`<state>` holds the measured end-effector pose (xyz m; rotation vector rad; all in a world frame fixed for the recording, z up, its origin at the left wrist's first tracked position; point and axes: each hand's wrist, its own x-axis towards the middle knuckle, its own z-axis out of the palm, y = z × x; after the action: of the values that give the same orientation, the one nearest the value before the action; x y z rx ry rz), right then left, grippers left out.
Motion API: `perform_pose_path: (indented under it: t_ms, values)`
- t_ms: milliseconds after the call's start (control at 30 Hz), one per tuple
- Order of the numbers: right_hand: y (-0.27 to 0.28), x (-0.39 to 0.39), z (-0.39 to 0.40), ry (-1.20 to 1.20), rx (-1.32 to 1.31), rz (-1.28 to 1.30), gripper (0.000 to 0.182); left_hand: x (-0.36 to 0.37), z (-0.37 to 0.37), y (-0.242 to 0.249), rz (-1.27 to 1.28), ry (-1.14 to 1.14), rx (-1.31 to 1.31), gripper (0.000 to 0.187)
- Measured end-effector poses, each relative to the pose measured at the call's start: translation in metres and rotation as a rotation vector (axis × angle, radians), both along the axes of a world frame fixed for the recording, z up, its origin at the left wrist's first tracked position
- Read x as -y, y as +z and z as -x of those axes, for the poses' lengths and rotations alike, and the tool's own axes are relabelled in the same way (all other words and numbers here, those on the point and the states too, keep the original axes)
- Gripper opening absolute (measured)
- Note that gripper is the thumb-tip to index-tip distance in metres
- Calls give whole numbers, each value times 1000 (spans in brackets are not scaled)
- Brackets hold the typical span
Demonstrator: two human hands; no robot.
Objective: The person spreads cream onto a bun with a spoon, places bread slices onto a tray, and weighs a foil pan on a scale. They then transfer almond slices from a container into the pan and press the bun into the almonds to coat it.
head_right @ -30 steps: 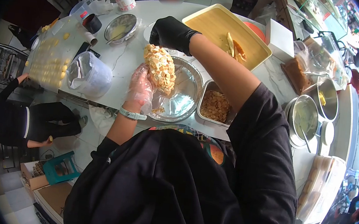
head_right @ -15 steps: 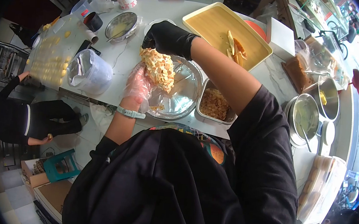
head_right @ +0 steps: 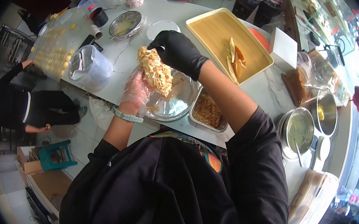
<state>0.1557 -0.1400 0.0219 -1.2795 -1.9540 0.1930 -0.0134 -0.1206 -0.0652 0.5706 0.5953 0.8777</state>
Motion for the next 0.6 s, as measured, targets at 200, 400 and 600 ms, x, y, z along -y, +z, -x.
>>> perform_pose_path:
  t_ms: [200, 400, 600]
  values:
    - [-14, 14, -2, 23, 219, -53, 29, 10, -2, 5, 60, 33, -98, 34]
    - [-18, 19, -4, 7, 245, -97, 27, 22, 0, 2, 127, 50, -13, 35]
    - [-34, 16, -22, 44, 83, 307, 23, 18, 17, 6, 149, 158, -85, 38]
